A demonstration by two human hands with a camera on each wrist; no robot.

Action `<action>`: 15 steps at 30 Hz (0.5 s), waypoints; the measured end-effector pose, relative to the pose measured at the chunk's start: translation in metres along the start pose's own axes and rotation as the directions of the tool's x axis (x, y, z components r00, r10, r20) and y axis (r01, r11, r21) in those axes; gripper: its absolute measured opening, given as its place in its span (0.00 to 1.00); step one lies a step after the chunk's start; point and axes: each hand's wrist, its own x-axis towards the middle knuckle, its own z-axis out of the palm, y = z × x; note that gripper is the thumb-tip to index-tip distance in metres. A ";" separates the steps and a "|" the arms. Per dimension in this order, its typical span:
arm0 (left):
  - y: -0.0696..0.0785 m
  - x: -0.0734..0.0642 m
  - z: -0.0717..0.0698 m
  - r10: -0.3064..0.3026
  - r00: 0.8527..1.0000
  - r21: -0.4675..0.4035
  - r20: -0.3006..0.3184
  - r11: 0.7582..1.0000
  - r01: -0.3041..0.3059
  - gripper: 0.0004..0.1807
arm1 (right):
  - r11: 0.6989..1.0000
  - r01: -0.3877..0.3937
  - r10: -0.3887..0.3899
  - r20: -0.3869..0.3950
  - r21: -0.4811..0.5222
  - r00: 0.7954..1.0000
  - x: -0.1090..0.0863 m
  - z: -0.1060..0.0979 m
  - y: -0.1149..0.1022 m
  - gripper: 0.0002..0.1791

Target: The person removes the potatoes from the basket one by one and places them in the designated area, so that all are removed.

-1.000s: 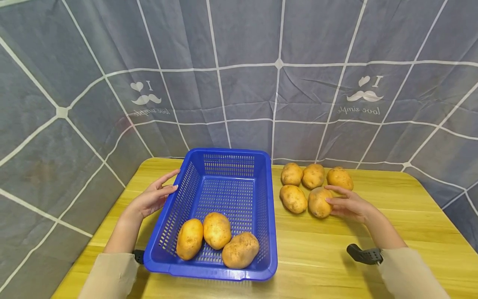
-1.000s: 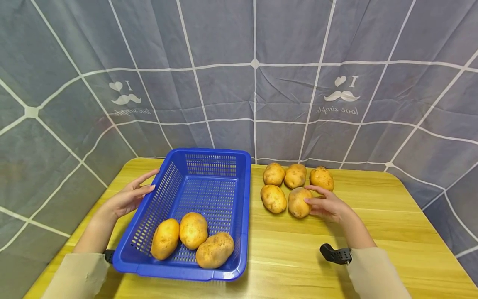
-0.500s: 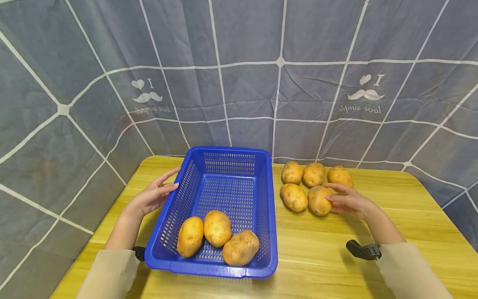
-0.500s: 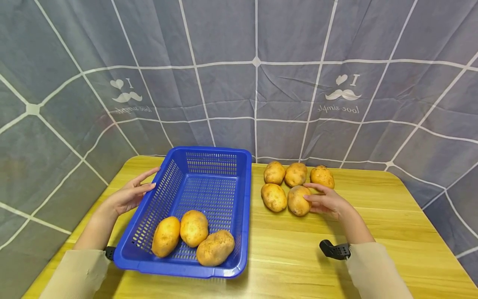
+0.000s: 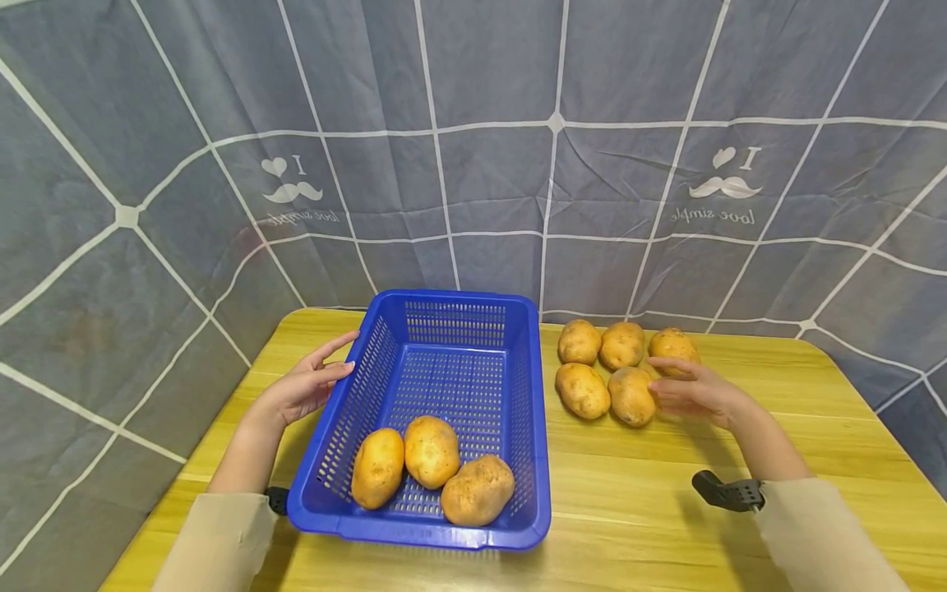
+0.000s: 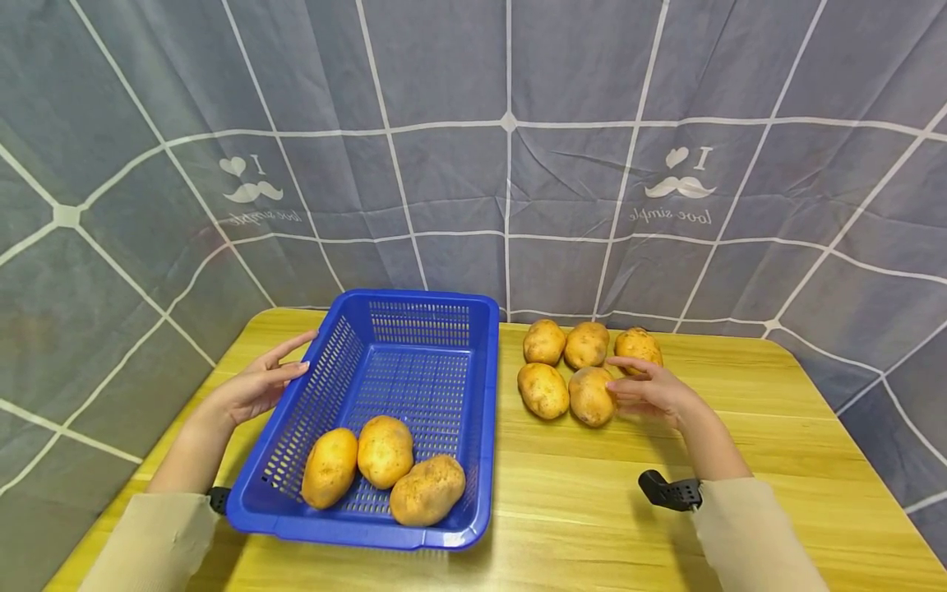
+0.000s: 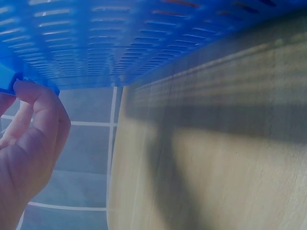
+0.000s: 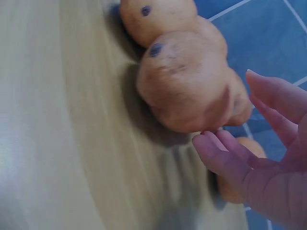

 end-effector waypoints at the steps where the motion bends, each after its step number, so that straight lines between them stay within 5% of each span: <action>1: 0.000 0.000 0.000 0.000 1.000 0.001 -0.001 1.000 0.000 0.30 | 1.000 0.000 0.000 0.000 0.000 1.000 -0.001 -0.001 -0.003 0.35; 7: 0.002 0.000 0.002 -0.006 1.000 -0.019 0.004 1.000 0.006 0.30 | 0.999 0.033 -0.033 0.015 0.024 0.999 -0.005 -0.006 -0.020 0.20; 15: 0.003 0.001 0.002 -0.007 1.000 -0.009 0.008 1.000 0.007 0.30 | 0.998 0.066 -0.066 -0.002 0.009 0.998 0.000 0.004 -0.052 0.27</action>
